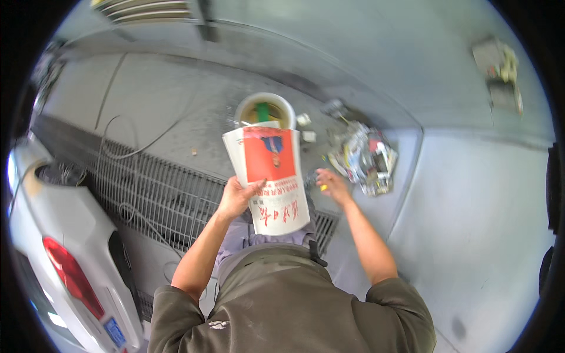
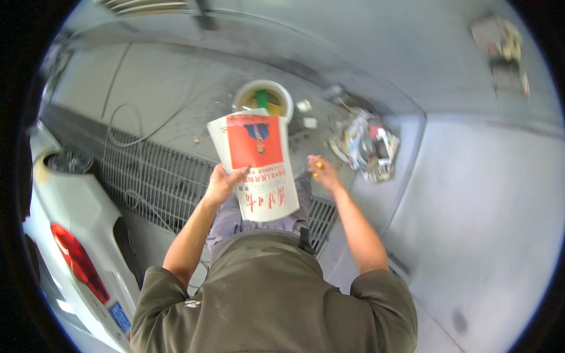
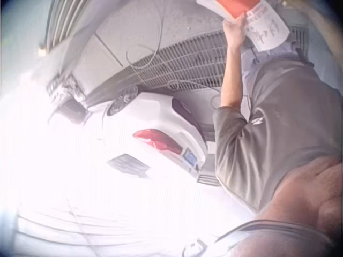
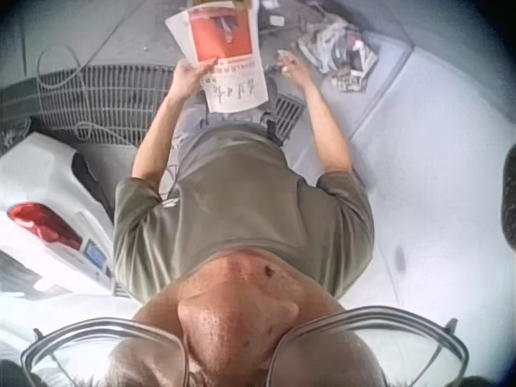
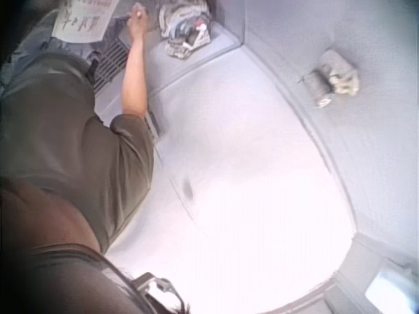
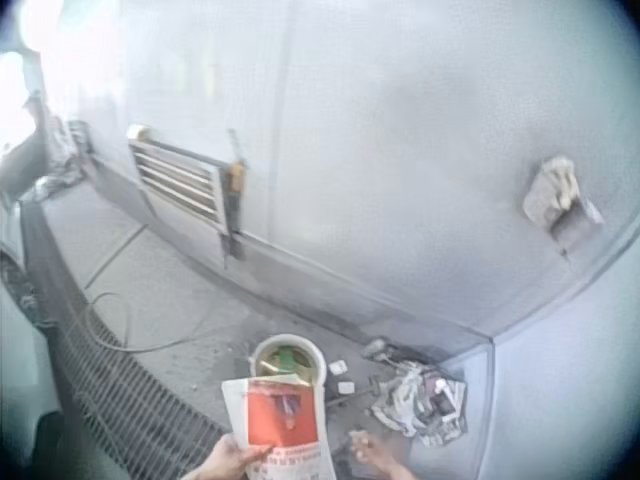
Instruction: The person applies yellow masking tape around the fuel filler door and along the rear quarter panel of a white car. They then open the rear door, retrieve a newspaper, and fold it while holding the tape roll.
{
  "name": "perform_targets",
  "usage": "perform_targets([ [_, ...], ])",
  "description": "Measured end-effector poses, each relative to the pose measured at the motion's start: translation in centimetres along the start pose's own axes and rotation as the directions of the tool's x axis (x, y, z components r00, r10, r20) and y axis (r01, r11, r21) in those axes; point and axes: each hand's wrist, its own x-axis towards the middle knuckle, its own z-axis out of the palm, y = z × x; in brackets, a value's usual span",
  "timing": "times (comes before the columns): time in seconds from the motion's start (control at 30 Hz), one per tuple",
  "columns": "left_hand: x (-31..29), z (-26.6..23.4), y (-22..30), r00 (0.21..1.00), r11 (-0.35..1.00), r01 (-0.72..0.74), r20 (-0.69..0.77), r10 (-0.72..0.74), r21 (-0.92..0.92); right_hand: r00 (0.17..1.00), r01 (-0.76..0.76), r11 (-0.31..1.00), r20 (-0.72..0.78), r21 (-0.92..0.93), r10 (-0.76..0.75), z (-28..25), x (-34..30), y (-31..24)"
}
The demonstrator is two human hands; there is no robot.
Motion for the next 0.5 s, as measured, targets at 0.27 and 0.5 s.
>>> perform_targets([
  [0.27,-12.5,-18.8,10.4,0.935,0.977,-0.195,-0.316,0.159,-0.086,0.866,0.169,0.947,0.418,0.273,-0.275,29.2,-1.3,-21.9],
  [0.5,-16.2,-33.5,16.0,0.705,0.953,-0.282,-0.649,0.284,0.111,0.824,0.125,0.98,0.534,0.154,-0.189,43.3,8.0,-29.3],
])
